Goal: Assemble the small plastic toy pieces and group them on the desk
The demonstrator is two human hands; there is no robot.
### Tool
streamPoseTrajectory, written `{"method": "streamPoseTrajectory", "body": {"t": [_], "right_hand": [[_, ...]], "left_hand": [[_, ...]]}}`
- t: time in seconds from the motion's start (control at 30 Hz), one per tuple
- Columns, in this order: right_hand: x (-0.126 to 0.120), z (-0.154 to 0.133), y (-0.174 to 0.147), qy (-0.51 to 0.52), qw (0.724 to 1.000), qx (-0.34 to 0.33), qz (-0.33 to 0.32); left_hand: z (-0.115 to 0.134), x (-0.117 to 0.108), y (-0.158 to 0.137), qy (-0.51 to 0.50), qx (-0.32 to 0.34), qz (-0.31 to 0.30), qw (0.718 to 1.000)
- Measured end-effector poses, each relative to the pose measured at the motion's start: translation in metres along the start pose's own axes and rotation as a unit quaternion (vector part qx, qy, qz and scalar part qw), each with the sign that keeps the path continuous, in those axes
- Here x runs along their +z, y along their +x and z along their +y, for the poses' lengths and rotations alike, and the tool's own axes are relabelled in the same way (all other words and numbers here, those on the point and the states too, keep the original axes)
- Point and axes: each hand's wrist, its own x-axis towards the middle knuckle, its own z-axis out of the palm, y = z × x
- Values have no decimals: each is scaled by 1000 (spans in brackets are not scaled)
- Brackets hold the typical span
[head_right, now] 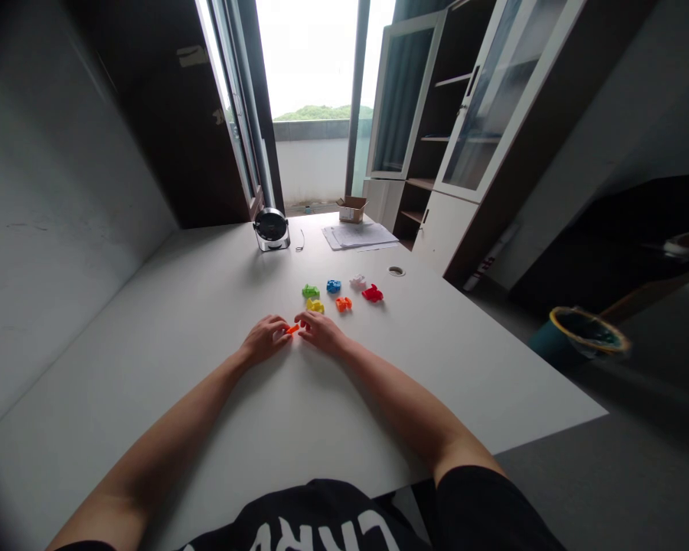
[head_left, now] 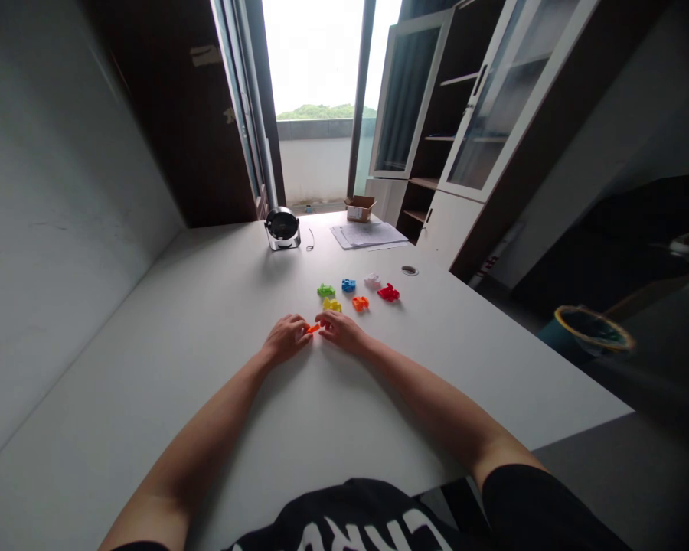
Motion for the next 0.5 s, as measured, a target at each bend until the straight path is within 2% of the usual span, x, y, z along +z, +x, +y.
{"method": "streamPoseTrajectory", "body": {"t": [0.5], "right_hand": [[-4, -6, 0, 5, 1000, 6, 6]], "left_hand": [[0, -1, 0, 5, 2, -1, 1000]]}}
